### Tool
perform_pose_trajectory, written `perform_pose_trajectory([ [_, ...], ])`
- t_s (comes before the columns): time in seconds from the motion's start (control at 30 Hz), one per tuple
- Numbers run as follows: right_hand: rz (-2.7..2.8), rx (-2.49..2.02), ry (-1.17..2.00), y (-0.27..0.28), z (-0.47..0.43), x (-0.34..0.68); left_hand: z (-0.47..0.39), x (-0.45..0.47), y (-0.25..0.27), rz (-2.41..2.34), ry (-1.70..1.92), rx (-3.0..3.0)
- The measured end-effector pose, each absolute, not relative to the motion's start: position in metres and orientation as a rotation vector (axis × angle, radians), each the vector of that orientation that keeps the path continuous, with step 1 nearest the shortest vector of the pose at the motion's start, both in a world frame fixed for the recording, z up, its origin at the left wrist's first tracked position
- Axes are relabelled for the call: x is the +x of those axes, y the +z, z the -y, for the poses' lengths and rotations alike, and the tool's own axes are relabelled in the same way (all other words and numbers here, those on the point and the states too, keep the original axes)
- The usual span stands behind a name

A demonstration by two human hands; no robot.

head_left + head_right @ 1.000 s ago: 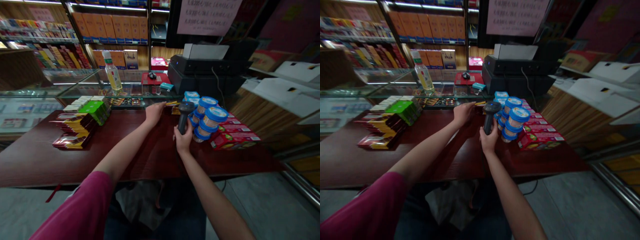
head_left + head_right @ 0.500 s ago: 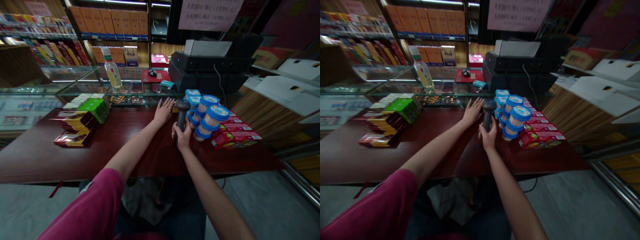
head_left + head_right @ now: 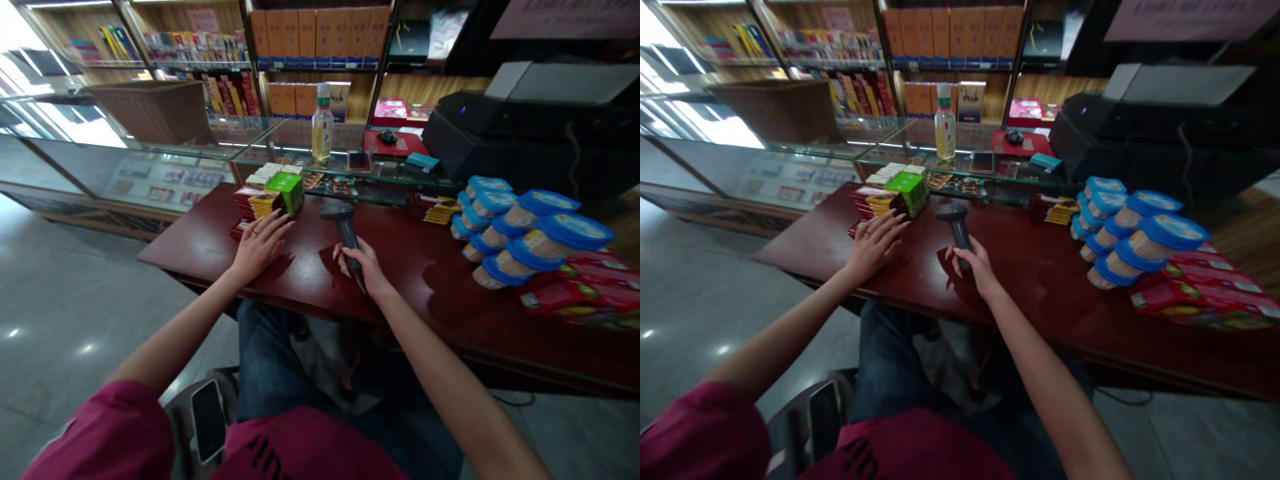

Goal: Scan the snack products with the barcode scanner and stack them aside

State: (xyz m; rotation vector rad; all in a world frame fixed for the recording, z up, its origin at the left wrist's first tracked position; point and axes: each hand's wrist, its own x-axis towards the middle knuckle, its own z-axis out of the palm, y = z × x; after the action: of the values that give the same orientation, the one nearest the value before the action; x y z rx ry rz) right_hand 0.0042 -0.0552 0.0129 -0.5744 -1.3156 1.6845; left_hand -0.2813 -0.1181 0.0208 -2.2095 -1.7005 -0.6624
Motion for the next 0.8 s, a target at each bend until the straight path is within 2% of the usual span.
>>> perform_pose_trajectory([
  [0.23,1.443,-0.537,1.724,0.012,0.066,-0.058,0.147,-0.361,0.013,2.031,-0.624,-2.132],
  [0.47,1.324,-0.578,1.751,0.012,0.062,-0.047,0.138,-0.34,0.014,1.99,-0.865,-2.196],
  [0.6,1.314,-0.634,1.692,0.013,0.055,-0.027,0.129,-0.296,0.02,2.059,-1.23,-2.101],
  [0.8,1.308,-0.694,1.583,0.019,0.042,0.029,0.063,-0.232,0.025,2.253,-2.101,-1.89],
])
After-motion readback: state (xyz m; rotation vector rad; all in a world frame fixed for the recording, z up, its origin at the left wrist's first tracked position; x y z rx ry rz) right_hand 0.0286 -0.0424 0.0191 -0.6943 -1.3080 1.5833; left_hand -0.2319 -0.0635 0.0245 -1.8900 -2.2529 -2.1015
